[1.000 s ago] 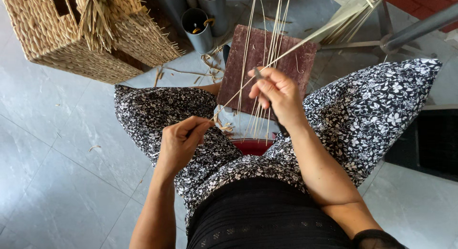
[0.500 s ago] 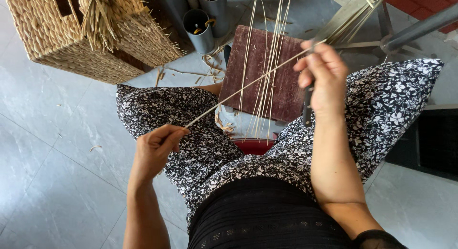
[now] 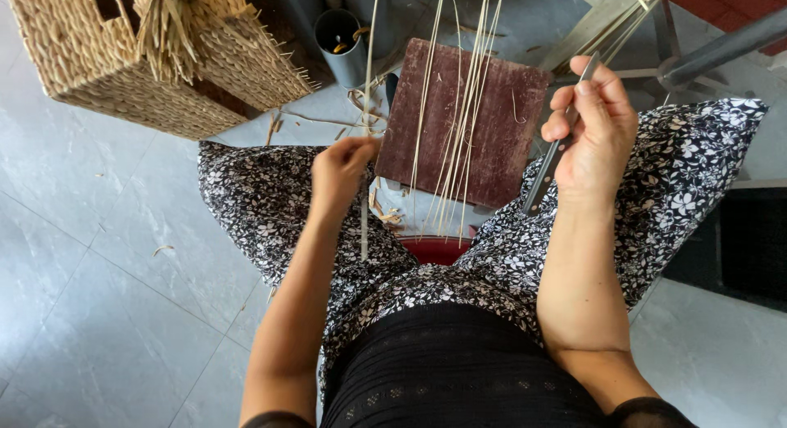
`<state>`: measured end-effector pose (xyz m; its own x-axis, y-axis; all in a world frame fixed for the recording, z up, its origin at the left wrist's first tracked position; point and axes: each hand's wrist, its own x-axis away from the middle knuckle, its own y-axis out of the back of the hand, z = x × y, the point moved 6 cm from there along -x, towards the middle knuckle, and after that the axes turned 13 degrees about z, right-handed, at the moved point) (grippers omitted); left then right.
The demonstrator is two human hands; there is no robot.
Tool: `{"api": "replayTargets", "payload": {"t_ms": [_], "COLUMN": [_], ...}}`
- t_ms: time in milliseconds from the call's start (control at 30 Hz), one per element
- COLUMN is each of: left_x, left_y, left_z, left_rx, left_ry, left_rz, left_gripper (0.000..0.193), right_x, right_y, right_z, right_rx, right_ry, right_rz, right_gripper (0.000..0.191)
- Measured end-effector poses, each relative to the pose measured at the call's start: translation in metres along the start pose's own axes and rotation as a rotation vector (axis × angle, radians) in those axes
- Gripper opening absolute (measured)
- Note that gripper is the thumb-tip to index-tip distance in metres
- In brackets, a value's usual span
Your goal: The person sits on the floor and splits thin bamboo strips with a small knife, shaving and drawing each strip through the blade to split it lengthwise into narrower strands. Finished strands are laid onto a red board on their lap, and scrap pieces are set aside on the floor.
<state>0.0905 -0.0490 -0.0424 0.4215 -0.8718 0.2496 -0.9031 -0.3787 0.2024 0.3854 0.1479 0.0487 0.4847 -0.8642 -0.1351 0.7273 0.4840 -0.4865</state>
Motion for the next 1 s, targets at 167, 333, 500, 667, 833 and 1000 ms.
{"api": "replayTargets", "payload": {"t_ms": [167, 333, 500, 667, 833, 1000], "left_x": [-0.051, -0.067, -0.068, -0.056, -0.047, -0.060], "left_y": [-0.049, -0.074, -0.082, -0.082, -0.108, -0.143], "left_z": [0.023, 0.025, 0.027, 0.022, 0.007, 0.017], "left_rx": [-0.195, -0.289, -0.408, -0.469, -0.578, -0.558], "left_ry": [0.079, 0.044, 0.043, -0.080, -0.293, -0.093], "left_rz": [-0.048, -0.124, -0.087, -0.158, -0.145, 0.039], "left_gripper": [0.024, 0.026, 0.024, 0.021, 0.013, 0.026], "right_x": [0.004, 0.011, 0.016, 0.020, 0.021, 0.019], "right_y": [-0.003, -0.013, -0.025, -0.028, -0.032, -0.032], "right_z": [-0.004, -0.006, -0.004, 0.000, 0.000, -0.004], "right_rx": [-0.054, -0.056, -0.062, -0.068, -0.052, -0.058], "right_ry": [-0.038, -0.055, -0.056, -0.071, -0.071, -0.090], "right_rz": [0.000, 0.027, 0.043, 0.026, 0.025, 0.046], "right_gripper": [0.018, 0.019, 0.019, 0.020, 0.020, 0.021]}}
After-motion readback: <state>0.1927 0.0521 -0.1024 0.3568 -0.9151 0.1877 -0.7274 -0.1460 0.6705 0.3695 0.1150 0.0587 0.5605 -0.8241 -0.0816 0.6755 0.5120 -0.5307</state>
